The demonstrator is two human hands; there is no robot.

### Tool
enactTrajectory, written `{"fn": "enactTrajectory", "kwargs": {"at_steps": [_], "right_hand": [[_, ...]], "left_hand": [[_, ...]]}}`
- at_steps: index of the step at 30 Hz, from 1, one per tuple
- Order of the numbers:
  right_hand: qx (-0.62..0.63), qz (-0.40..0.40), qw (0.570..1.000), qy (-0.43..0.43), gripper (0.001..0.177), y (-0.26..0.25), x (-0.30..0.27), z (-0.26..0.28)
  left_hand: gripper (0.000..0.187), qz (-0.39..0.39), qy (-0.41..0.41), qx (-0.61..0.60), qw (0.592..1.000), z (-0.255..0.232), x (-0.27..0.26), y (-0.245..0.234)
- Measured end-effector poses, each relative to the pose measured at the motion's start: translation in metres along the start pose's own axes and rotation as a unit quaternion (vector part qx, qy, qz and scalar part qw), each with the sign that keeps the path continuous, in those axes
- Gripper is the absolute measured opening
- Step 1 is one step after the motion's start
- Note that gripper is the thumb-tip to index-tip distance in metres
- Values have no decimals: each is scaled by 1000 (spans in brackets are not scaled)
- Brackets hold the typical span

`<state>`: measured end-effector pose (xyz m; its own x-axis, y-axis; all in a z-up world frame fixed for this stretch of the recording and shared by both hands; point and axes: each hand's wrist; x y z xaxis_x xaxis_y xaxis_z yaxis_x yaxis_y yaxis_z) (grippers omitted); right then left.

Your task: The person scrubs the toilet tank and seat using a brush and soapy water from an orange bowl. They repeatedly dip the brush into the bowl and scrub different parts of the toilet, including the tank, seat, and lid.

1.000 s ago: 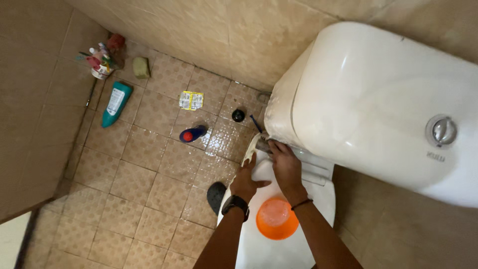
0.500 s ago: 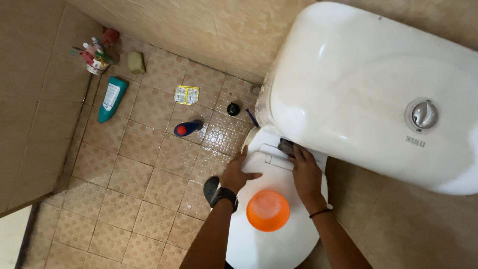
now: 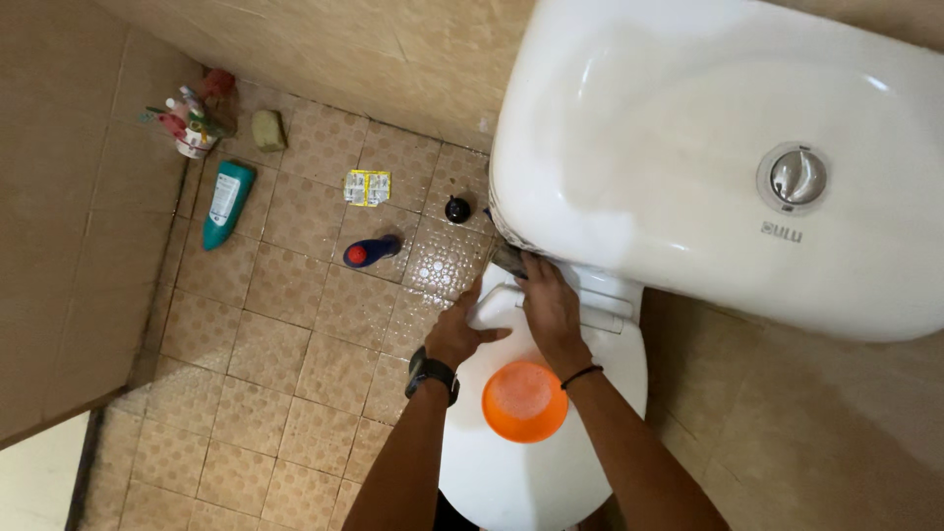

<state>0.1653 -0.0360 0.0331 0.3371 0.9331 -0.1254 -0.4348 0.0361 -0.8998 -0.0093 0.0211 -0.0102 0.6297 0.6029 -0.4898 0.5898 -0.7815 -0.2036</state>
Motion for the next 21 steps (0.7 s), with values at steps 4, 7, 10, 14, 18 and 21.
{"fn": "enactTrajectory", "kwargs": {"at_steps": [4, 7, 10, 14, 18, 21], "right_hand": [[20, 32, 998, 50, 44, -10, -13, -16], [-17, 28, 998, 48, 46, -26, -29, -39], [-47, 9, 998, 38, 45, -39, -45, -59], [-45, -15, 999, 11, 55, -46, -53, -63], [-83, 16, 996, -27, 51, -35, -30, -43], [-55, 24, 997, -41, 54, -25, -14, -22]], "left_hand": [[110, 15, -24, 33, 999, -5, 1, -5], [111, 14, -35, 28, 999, -12, -3, -6], [109, 5, -40, 16, 999, -18, -7, -6], [109, -7, -46, 39, 998, -28, -12, -9], [110, 10, -94, 54, 994, -36, -15, -11], [111, 17, -118, 40, 992, -39, -15, -12]]}}
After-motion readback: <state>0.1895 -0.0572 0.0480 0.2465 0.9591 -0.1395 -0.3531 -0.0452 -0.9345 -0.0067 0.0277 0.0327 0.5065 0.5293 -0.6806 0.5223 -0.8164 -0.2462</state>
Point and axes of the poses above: each hand's wrist, its own x-axis towards the middle knuckle, its own y-axis out of the palm, z = x × y, and after that the axes turned 5 degrees about z, right-handed
